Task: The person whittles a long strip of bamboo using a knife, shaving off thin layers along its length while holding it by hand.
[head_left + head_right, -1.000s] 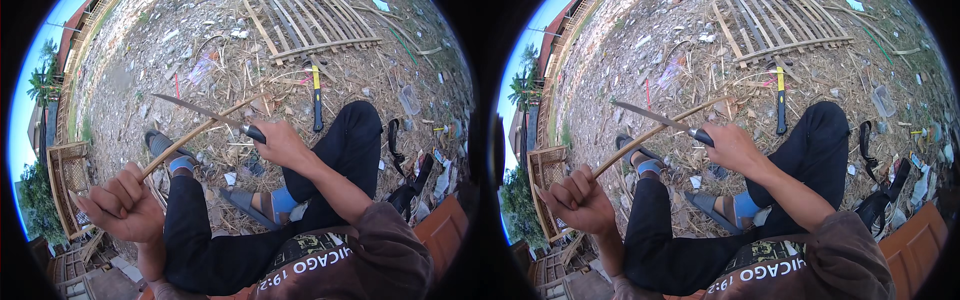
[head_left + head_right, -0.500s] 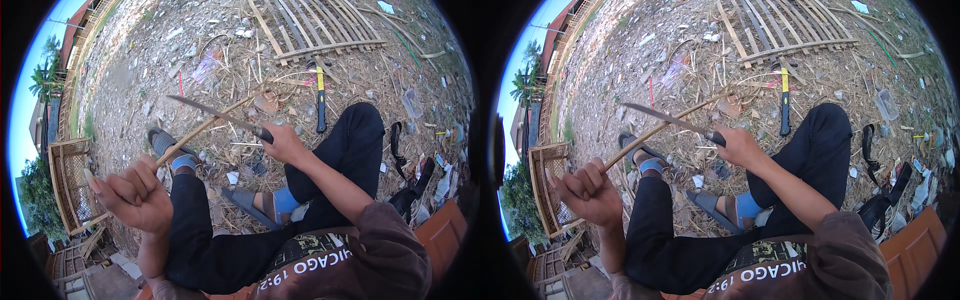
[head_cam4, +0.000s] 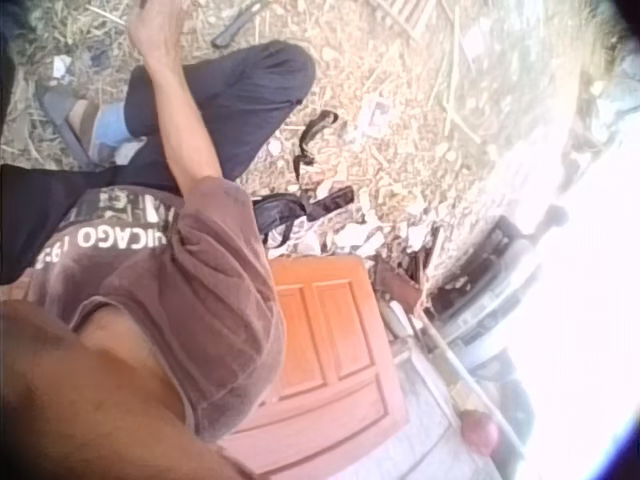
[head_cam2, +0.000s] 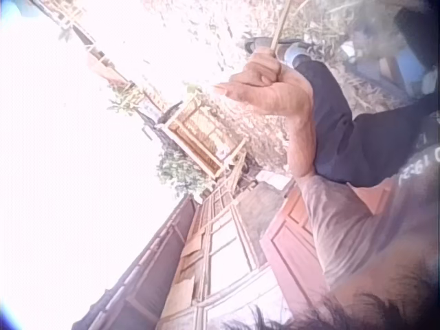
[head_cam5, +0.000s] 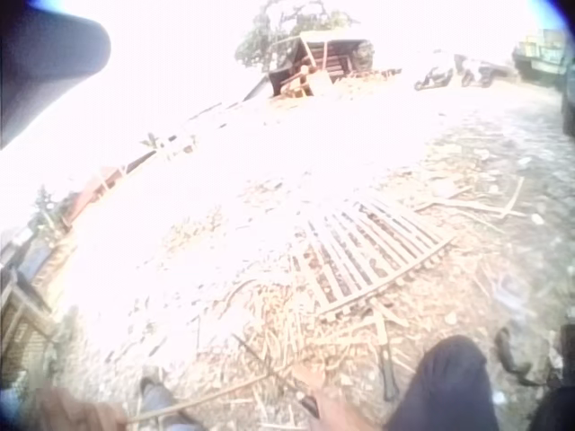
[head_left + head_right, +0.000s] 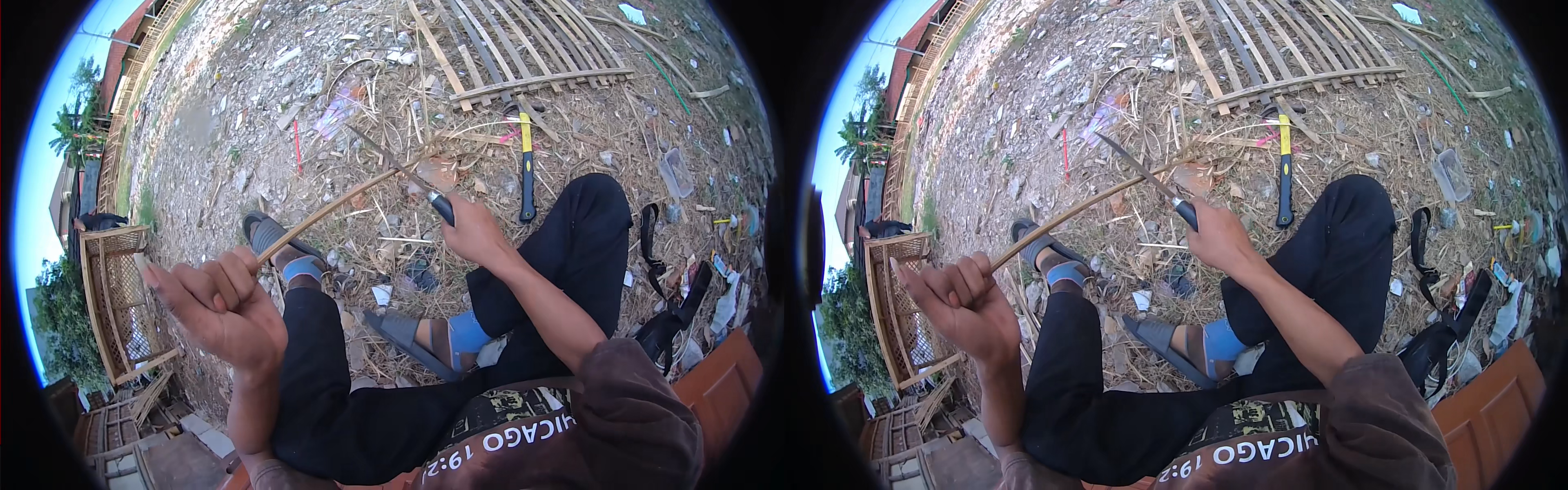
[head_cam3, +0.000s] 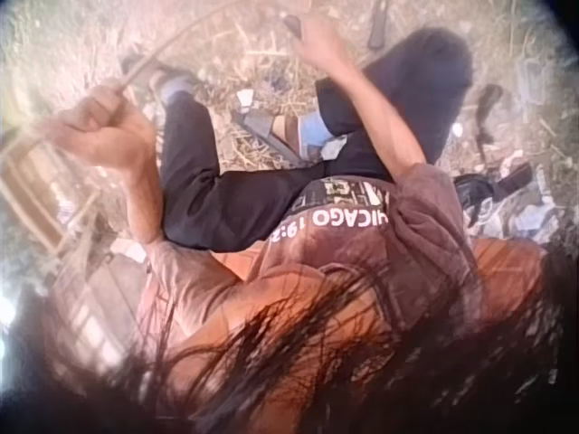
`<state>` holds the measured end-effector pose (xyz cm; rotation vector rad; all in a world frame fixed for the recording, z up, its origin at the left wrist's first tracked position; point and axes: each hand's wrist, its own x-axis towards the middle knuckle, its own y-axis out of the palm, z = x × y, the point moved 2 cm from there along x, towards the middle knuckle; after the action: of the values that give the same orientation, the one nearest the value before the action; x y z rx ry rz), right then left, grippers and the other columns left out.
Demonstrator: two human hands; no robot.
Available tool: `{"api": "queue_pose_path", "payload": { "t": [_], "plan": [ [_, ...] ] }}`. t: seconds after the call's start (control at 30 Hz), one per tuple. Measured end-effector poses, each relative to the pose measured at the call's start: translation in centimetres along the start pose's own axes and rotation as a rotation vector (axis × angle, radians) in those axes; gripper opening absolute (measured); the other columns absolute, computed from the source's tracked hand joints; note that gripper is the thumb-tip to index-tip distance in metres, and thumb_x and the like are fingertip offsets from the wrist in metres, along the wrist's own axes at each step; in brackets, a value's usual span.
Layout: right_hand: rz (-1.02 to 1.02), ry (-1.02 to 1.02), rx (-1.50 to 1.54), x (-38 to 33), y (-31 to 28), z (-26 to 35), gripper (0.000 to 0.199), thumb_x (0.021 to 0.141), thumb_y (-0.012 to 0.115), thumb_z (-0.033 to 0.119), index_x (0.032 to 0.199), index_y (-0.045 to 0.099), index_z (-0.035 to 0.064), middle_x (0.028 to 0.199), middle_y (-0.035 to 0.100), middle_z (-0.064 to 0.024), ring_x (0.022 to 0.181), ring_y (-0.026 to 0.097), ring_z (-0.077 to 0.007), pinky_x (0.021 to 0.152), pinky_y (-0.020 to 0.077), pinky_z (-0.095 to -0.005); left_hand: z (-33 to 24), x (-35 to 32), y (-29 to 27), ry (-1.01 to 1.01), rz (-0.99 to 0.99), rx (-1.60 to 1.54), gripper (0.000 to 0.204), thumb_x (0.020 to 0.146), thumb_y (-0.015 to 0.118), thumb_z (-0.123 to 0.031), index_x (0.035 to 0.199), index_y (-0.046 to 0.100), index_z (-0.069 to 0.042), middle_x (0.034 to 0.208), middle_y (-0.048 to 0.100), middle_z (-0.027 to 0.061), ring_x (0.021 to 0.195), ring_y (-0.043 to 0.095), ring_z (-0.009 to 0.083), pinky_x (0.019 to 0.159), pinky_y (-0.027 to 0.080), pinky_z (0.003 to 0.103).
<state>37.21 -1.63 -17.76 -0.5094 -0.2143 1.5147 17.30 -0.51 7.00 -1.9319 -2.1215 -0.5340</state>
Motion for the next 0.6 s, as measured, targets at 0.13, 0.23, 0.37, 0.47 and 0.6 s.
{"api": "queue_pose_path", "payload": {
  "t": [0.13,0.23,0.37,0.47,0.6],
  "plan": [
    [0.082,-0.311,0.151,-1.9,0.7,1.4,0.019,0.076,0.061,0.009,0.093,0.056,0.0021,0.065,0.058,-0.0227,0.066,0.06,-0.0433,0.061,0.0464,-0.0477,-0.1,0.2,0.5,-0.004,-0.027,0.002,0.05,0.106,0.029,-0.041,0.063,0.025,-0.016,0.051,0.013,-0.0041,0.048,0.011,0.0101,0.056,0.024,0.03],
    [0.016,-0.053,0.092,0.4,1.5,-5.6,0.024,0.075,0.062,0.012,0.096,0.054,0.0024,0.068,0.059,-0.0253,0.07,0.061,-0.0444,0.064,0.0465,-0.0509,0.2,1.0,0.7,-0.036,-0.156,-0.022,0.05,0.106,0.031,-0.04,0.062,0.024,-0.016,0.052,0.014,-0.0042,0.049,0.011,0.01,0.055,0.023,0.029],
    [0.09,0.206,-0.119,-1.1,0.2,-3.0,0.026,0.08,0.06,0.017,0.101,0.052,0.0023,0.071,0.06,-0.0251,0.071,0.061,-0.0448,0.067,0.0453,-0.0523,0.5,0.9,-0.2,-0.049,-0.146,-0.018,0.05,0.105,0.032,-0.041,0.062,0.024,-0.016,0.053,0.013,-0.0041,0.049,0.01,0.01,0.055,0.022,0.029],
    [0.228,-0.123,0.211,-2.7,-0.6,2.5,0.019,0.082,0.059,0.014,0.094,0.051,0.0007,0.068,0.058,-0.0207,0.066,0.061,-0.0393,0.063,0.0446,-0.0461,0.3,0.9,-0.2,-0.047,-0.165,-0.013,0.051,0.105,0.033,-0.041,0.062,0.023,-0.016,0.053,0.013,-0.004,0.05,0.011,0.0099,0.054,0.022,0.029],
    [0.068,0.14,0.082,0.4,1.0,-6.3,0.022,0.082,0.06,0.018,0.092,0.05,0.0004,0.072,0.058,-0.0222,0.072,0.061,-0.0401,0.065,0.0447,-0.0469,0.2,1.7,-0.2,-0.082,-0.183,-0.049,0.048,0.105,0.035,-0.039,0.064,0.024,-0.015,0.056,0.014,-0.0033,0.051,0.013,0.0105,0.056,0.024,0.028]
  ]
}}
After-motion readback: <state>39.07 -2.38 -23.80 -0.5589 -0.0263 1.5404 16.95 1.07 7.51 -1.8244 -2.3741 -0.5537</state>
